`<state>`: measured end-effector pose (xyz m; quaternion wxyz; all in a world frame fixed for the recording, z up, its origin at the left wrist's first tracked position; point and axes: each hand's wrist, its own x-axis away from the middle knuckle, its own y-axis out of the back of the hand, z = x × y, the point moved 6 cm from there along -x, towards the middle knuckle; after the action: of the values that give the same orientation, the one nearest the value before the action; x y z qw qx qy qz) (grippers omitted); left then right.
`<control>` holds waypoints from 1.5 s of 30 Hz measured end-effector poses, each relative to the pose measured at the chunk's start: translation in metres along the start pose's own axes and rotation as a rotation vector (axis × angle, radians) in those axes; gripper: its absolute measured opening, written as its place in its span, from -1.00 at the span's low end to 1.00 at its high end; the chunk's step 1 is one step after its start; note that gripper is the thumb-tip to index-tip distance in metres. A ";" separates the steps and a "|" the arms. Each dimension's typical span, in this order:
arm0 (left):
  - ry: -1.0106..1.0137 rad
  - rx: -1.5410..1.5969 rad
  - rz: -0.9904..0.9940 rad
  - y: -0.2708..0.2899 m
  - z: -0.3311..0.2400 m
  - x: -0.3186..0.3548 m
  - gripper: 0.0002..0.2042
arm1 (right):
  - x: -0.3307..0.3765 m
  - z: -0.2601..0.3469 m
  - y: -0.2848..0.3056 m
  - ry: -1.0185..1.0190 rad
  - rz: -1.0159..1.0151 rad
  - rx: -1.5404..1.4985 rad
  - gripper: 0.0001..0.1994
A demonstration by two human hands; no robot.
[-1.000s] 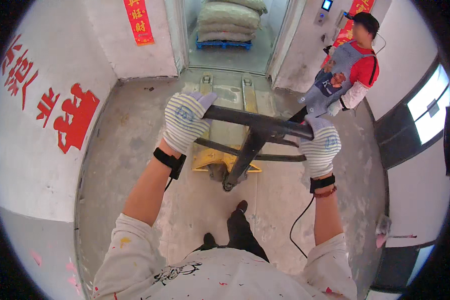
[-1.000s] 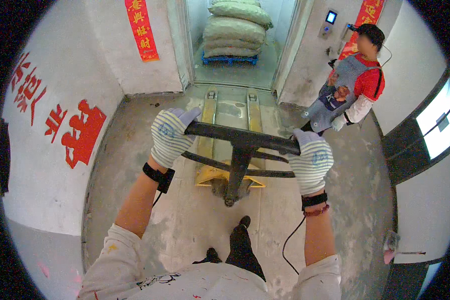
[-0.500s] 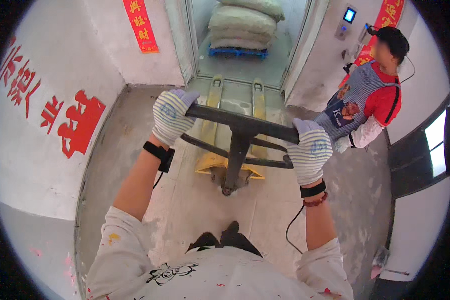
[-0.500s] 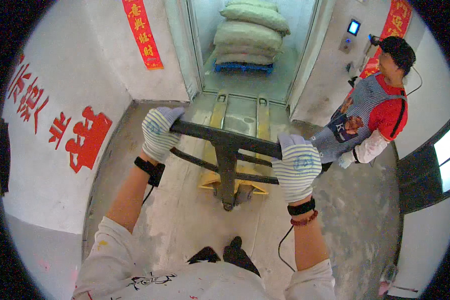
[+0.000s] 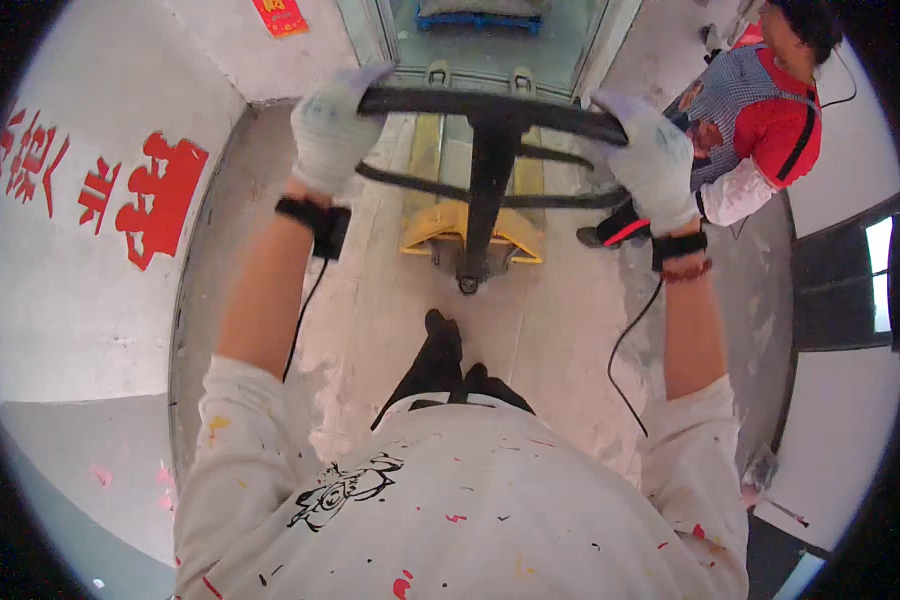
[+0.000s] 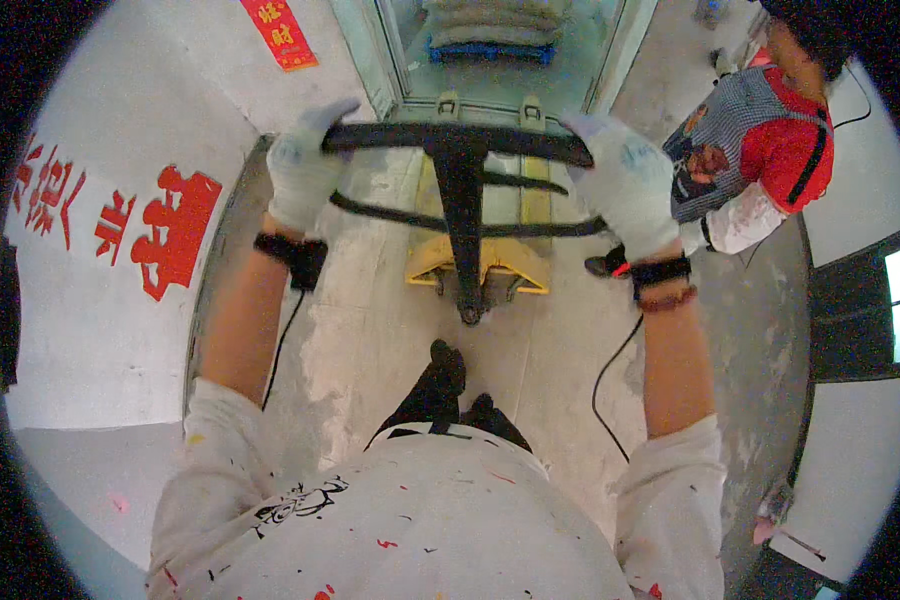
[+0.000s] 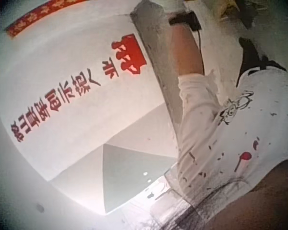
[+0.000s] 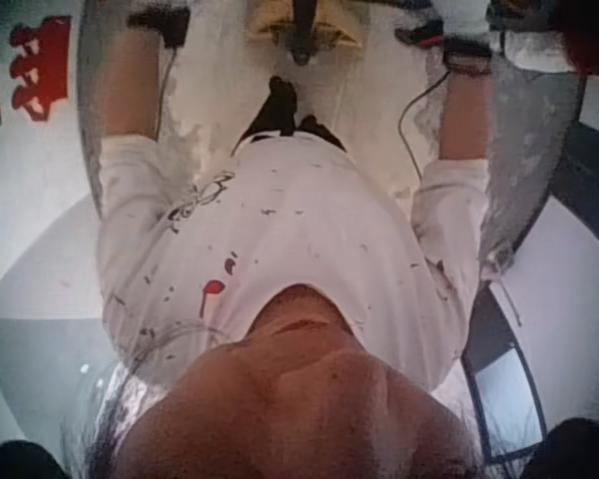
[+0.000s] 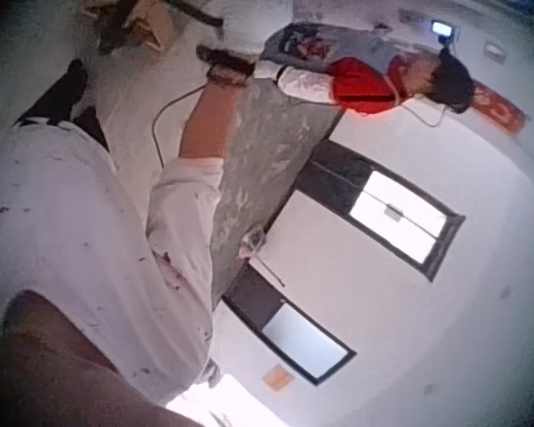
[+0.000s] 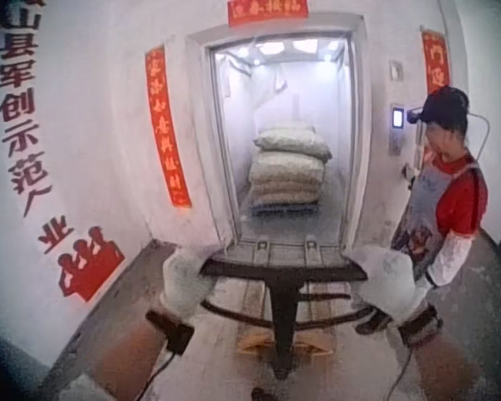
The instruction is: Operating a manual pallet jack to move heavy sacks out of an elevator and across a hallway.
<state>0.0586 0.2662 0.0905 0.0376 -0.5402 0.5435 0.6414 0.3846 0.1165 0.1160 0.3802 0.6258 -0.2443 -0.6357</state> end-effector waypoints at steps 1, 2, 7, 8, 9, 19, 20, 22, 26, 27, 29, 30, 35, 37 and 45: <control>0.006 0.060 -0.091 0.009 -0.001 0.011 -0.49 | 0.006 -0.002 0.005 -0.041 -0.064 -0.029 -0.48; 0.211 0.270 -0.114 0.010 0.010 0.027 -0.45 | 0.018 -0.008 0.007 -0.148 -0.103 -0.065 -0.46; 0.631 0.665 -0.199 -0.013 0.041 0.046 -0.65 | 0.027 -0.032 -0.019 -0.439 -0.348 -0.483 -0.52; 0.698 0.695 -0.201 -0.020 0.045 0.042 -0.70 | 0.017 -0.033 -0.021 -0.426 -0.355 -0.432 -0.58; 0.699 0.690 -0.205 -0.023 0.045 0.036 -0.70 | 0.008 -0.036 -0.023 -0.443 -0.364 -0.392 -0.64; 0.605 0.444 -0.385 -0.027 0.048 0.016 -0.76 | 0.000 -0.048 -0.029 -0.536 -0.390 -0.224 -0.78; 0.661 0.500 -0.386 -0.031 0.049 0.016 -0.76 | 0.002 -0.055 -0.032 -0.621 -0.399 -0.300 -0.79; 0.636 0.471 -0.376 -0.034 0.046 0.009 -0.80 | -0.006 -0.057 -0.032 -0.578 -0.379 -0.308 -0.78; 0.617 0.377 -0.376 -0.038 0.051 -0.006 -0.82 | -0.021 -0.060 -0.035 -0.552 -0.377 -0.293 -0.77; 0.617 0.391 -0.367 -0.042 0.054 -0.009 -0.82 | -0.024 -0.063 -0.038 -0.548 -0.378 -0.295 -0.77; 0.563 0.313 -0.384 -0.047 0.057 -0.016 -0.81 | -0.030 -0.068 -0.040 -0.513 -0.412 -0.254 -0.74; 0.561 0.330 -0.388 -0.052 0.057 -0.019 -0.81 | -0.032 -0.072 -0.042 -0.509 -0.412 -0.257 -0.74; 0.674 0.280 -0.388 -0.073 0.060 -0.041 -0.82 | -0.050 -0.097 -0.054 -0.545 -0.350 -0.175 -0.71; 0.629 0.296 -0.412 -0.085 0.063 -0.058 -0.83 | -0.061 -0.114 -0.063 -0.591 -0.367 -0.254 -0.71; 0.541 0.325 -0.404 -0.160 0.108 -0.136 -0.84 | -0.147 -0.191 -0.131 -0.563 -0.369 -0.468 -0.77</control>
<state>0.1462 0.4841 0.0662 0.1037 -0.7734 0.5108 0.3608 0.5379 0.3412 0.0837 0.3100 0.3574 -0.0713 -0.8781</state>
